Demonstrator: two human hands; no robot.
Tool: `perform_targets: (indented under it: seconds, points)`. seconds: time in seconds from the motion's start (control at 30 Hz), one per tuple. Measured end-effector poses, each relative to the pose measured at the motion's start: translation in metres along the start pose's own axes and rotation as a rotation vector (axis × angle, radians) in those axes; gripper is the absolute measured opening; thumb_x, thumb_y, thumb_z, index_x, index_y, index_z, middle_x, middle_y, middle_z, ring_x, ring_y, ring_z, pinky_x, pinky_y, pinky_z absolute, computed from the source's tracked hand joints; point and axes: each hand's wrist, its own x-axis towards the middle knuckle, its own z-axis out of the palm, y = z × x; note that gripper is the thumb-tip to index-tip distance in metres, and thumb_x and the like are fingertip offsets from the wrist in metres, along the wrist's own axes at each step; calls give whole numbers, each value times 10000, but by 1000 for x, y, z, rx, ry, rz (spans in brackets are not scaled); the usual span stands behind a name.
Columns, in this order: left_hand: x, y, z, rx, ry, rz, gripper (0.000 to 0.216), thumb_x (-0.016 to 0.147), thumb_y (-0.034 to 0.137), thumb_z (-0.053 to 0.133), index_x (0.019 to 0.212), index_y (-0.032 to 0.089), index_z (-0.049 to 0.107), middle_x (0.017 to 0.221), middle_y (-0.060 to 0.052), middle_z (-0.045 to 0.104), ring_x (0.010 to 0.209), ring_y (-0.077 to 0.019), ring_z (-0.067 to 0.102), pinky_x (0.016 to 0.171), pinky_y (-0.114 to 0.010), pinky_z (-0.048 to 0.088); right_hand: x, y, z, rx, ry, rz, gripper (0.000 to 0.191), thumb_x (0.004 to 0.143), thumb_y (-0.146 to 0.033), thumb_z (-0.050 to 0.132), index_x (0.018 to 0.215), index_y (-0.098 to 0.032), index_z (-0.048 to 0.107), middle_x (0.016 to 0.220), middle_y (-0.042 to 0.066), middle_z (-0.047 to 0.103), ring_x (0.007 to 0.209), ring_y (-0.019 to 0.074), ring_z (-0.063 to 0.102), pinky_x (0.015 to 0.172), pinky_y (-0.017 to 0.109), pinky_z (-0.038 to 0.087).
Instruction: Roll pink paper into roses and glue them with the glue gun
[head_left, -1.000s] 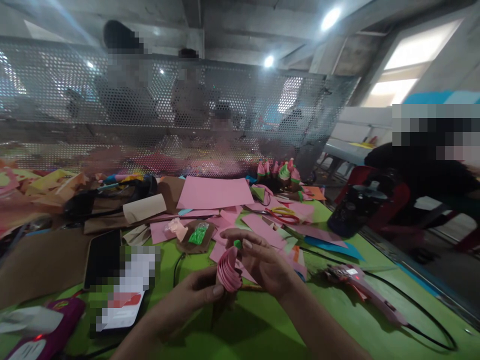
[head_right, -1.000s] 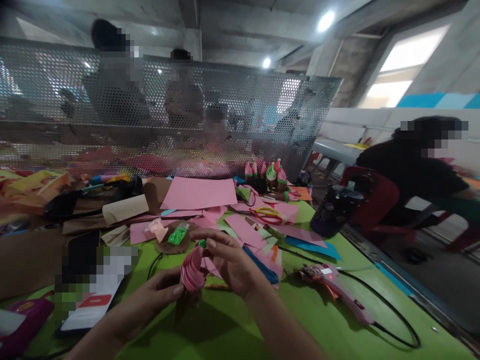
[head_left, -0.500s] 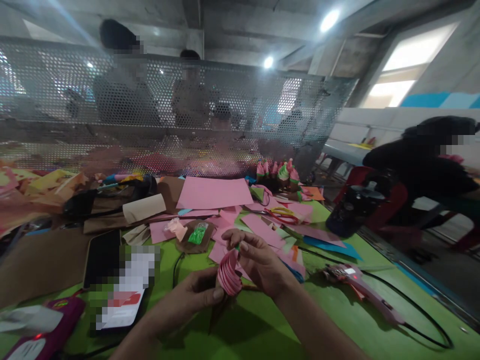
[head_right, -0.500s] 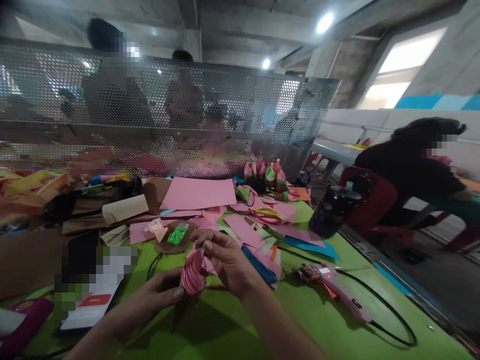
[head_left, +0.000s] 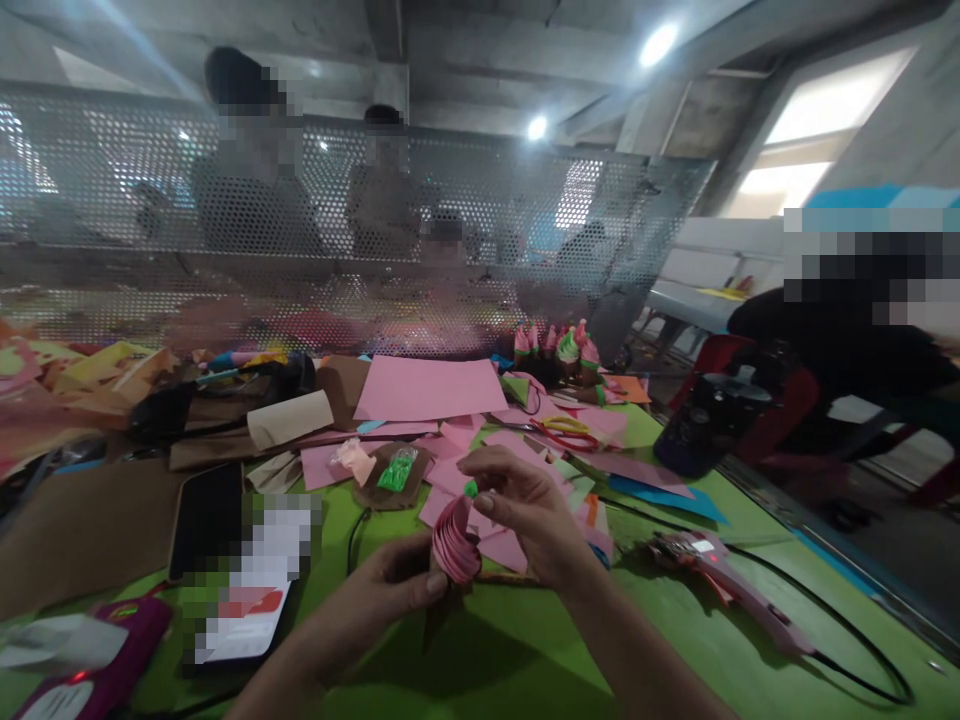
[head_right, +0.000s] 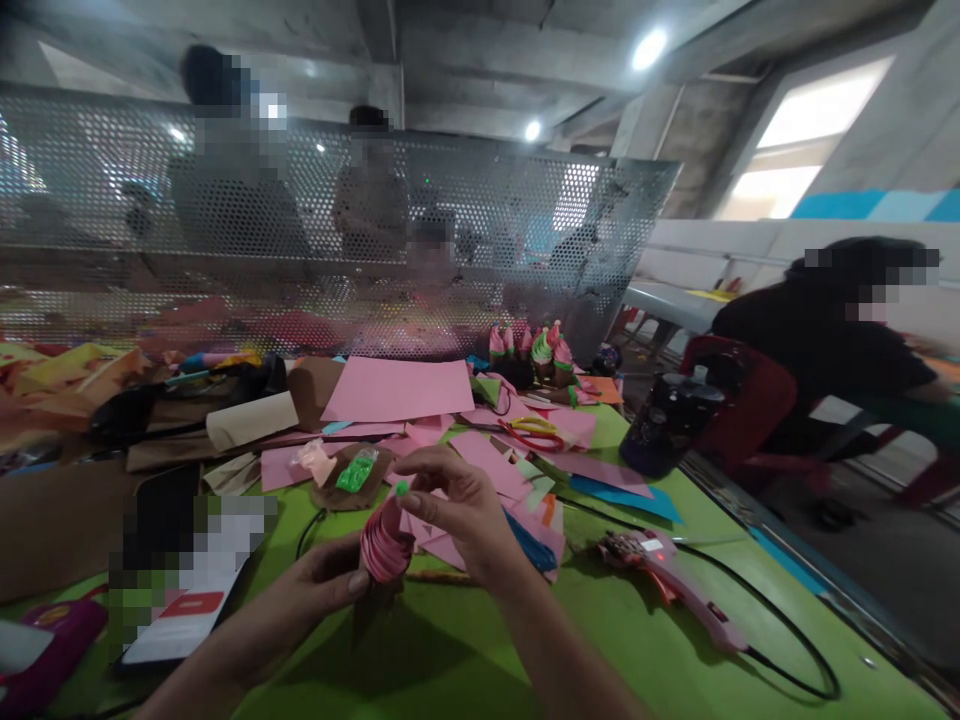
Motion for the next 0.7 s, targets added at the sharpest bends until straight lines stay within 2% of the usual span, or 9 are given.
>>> perform_targets:
  seconds: [0.17,0.3,0.43,0.6,0.7]
  points:
    - [1,1,1,-19,6,-6,418,738,465,793,1087,237,755,946,-46,718,916,-198,592,856,-294,430,0,-7,-2,-252,6,-155,140,800,-258,793,934,-296,779,938,33,660,946,190,582,799,293,465]
    - [0,1,2,-9,7,-23,433,725,478,798,1072,221,759,938,-46,713,896,-199,590,843,-297,433,-1,-5,1,-310,54,-164,84,809,-270,784,891,-286,782,883,31,659,870,185,597,750,293,477]
    - [0,0,1,-12,0,-12,411,742,454,792,1081,225,755,982,-50,718,984,-221,594,909,-312,419,-2,-2,2,-276,69,-152,67,802,-300,788,866,-283,782,866,26,658,851,181,587,748,289,472]
    - [1,-3,-1,-27,21,-32,405,741,450,793,1082,235,754,979,-44,722,974,-221,602,925,-331,415,-2,-1,0,-124,34,-19,300,739,-386,830,1019,-298,765,973,23,660,796,154,550,723,269,468]
    - [1,-2,-1,-19,25,-36,415,738,446,797,1094,239,749,998,-45,721,995,-226,592,934,-336,410,-2,-2,0,-35,18,35,249,781,-422,788,991,-289,776,1010,34,671,907,178,578,789,278,472]
